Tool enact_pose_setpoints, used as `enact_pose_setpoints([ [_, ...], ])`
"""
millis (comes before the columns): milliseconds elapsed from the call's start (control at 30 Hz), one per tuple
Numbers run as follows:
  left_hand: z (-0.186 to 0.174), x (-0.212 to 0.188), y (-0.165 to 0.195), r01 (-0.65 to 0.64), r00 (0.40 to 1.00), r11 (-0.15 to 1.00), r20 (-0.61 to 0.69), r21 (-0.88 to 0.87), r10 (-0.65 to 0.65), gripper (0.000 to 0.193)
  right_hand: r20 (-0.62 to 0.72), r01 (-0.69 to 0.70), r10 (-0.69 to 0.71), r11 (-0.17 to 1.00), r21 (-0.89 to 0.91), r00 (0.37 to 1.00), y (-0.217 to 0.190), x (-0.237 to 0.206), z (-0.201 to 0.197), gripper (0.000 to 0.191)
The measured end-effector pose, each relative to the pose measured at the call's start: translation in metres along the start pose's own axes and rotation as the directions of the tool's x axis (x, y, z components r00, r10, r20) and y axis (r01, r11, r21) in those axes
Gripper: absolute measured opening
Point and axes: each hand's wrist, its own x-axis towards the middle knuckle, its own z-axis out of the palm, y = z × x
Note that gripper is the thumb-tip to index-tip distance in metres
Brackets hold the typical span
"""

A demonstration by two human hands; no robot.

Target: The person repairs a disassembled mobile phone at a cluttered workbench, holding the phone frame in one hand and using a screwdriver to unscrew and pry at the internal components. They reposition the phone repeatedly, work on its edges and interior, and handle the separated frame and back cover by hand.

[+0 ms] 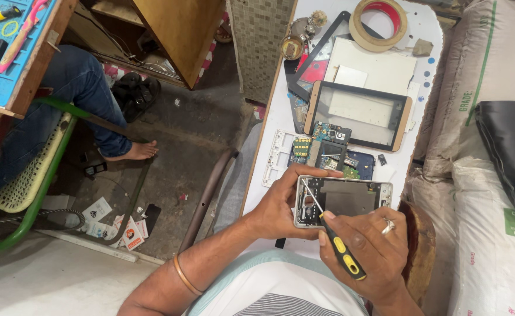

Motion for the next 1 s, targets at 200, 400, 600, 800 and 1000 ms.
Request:
enact_pose_setpoints([
  [200,0.002,0.002,0.004,-0.006,1.0,1.0,-0.014,0.006,0.007,0.087,-0.056,-0.053,0.053,0.999,0.008,0.997,-0.003,0.002,0.001,0.036],
  [400,0.005,0.003,0.003,-0.007,1.0,1.0,-0.011,-0.012,0.007,0.085,-0.05,-0.166,0.175,0.975,0.149,0.983,0.0,-0.001,-0.002,0.033],
  [600,0.006,0.002,0.004,-0.001,1.0,1.0,0.005,0.0,0.001,0.087,-0.02,-0.325,0.35,0.887,0.329,0.936,0.008,-0.007,-0.006,0.03],
  [800,0.002,0.002,0.005,0.01,1.0,1.0,-0.019,0.004,-0.009,0.086,-0.036,-0.416,0.434,0.883,0.218,0.9,0.013,-0.013,-0.012,0.03],
  [1000,0.005,0.002,0.005,0.002,1.0,0.999,-0.008,0.046,-0.001,0.087,-0.017,-0.35,0.368,0.897,0.271,0.93,0.007,-0.007,-0.008,0.029],
])
